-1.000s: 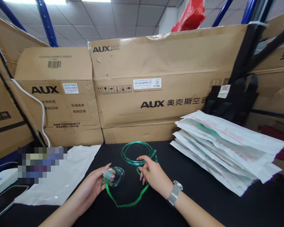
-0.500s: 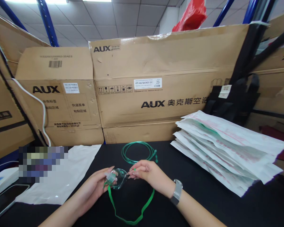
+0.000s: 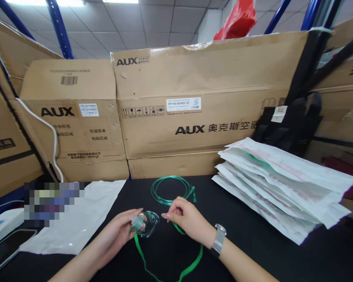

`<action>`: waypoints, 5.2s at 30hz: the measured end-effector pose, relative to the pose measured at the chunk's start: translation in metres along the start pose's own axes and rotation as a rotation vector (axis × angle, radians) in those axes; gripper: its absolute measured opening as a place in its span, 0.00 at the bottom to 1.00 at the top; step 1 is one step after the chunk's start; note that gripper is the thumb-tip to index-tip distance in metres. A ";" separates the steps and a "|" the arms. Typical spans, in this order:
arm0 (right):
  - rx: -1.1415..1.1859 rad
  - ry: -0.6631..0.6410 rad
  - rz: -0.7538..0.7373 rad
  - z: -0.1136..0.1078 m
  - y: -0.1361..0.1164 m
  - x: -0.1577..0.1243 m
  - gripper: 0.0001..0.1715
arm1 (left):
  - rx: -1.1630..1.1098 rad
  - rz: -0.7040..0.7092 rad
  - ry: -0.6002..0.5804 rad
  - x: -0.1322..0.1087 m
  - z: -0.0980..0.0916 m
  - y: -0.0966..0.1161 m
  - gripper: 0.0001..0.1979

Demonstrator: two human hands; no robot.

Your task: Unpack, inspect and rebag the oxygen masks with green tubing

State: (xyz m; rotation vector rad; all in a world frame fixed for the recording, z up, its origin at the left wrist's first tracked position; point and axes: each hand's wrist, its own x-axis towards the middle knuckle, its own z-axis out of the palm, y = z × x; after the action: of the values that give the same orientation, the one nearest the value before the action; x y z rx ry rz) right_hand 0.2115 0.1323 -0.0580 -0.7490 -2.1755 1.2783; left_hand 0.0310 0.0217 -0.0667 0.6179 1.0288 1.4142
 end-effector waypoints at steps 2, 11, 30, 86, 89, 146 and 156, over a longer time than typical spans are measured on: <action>0.021 0.009 -0.068 0.000 -0.002 -0.001 0.18 | 0.012 0.020 -0.069 -0.001 0.002 0.001 0.06; 0.248 -0.096 -0.008 0.014 -0.006 -0.006 0.21 | 0.188 0.055 -0.193 -0.011 0.013 0.002 0.10; 0.098 -0.117 -0.022 0.024 -0.005 -0.009 0.24 | 0.394 -0.005 -0.129 -0.014 0.017 -0.005 0.17; 1.006 -0.311 0.320 0.040 -0.010 -0.017 0.19 | 0.106 -0.030 -0.283 -0.021 0.017 -0.005 0.07; 0.966 -0.342 0.252 0.038 -0.005 -0.015 0.22 | 0.088 -0.029 -0.290 -0.021 0.016 -0.004 0.07; 0.284 -0.204 -0.045 0.012 0.004 0.003 0.23 | -0.088 -0.066 -0.111 -0.015 0.006 0.001 0.05; -0.552 0.184 -0.187 -0.007 0.041 0.015 0.16 | 0.029 -0.036 -0.232 -0.014 0.010 0.005 0.07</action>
State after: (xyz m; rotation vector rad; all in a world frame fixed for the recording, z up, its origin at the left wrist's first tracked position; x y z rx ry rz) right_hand 0.2135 0.1635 -0.0891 -0.8033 -2.3931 0.4899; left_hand 0.0385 0.0111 -0.0548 0.7625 0.8731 1.2651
